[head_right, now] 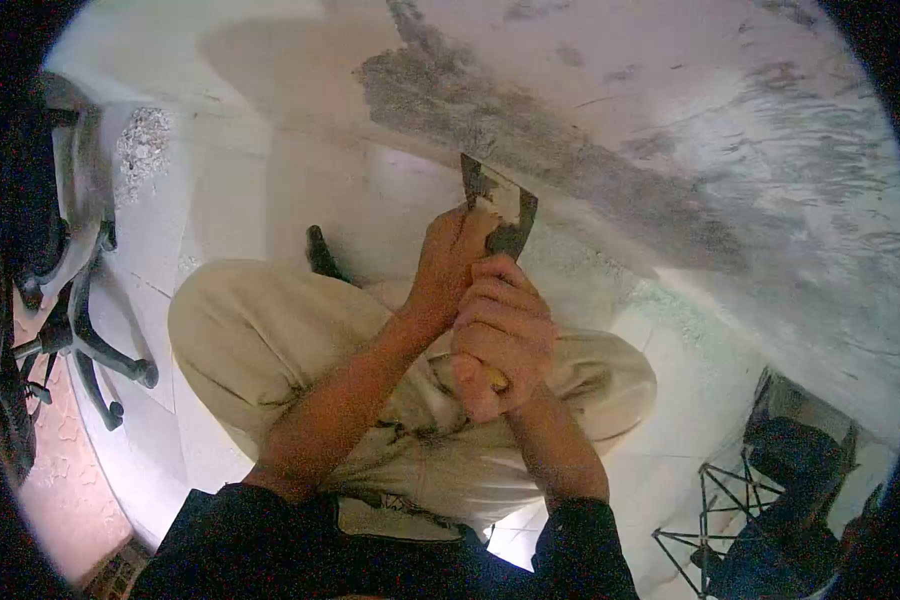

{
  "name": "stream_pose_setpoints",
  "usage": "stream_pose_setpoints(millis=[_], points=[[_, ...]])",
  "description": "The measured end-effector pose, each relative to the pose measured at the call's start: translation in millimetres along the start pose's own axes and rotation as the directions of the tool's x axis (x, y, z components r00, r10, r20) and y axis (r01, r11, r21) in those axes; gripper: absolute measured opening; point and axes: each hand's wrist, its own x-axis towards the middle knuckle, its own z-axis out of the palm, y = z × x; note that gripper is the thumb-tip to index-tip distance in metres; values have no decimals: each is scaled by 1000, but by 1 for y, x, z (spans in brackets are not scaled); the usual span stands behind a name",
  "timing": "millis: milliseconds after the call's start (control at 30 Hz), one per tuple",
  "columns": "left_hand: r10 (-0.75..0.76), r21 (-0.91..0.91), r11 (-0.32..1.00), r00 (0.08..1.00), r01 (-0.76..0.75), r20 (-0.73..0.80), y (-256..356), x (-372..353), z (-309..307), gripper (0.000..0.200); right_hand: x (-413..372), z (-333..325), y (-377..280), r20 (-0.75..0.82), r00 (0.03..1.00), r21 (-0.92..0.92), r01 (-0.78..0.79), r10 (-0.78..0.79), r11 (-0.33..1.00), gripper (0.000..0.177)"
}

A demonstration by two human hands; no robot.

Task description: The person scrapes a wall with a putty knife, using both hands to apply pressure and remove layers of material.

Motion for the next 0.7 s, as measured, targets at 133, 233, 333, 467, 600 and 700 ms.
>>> stream_pose_setpoints(millis=[133,233,333,467,600,700], points=[[0,58,998,1000,0,-2,4,-3,-4,25,0,-1,-4,-52,994,82,-87,91,993,37],[-175,38,985,975,171,140,-11,-7,4,25,-6,4,17,-63,987,108,-141,148,984,38],[-255,18,965,927,260,274,-16,3,4,24,-6,3,10,-81,988,108,-125,134,986,38],[-209,21,977,943,211,260,-16,-3,3,24,-4,2,15,-57,992,105,-107,114,989,38],[-98,-3,995,973,101,209,-10,-4,0,23,-9,1,20,-59,990,34,-126,128,991,14],[-143,38,990,968,138,206,-28,-10,15,23,-18,2,15,-61,977,-86,-208,204,974,18]])
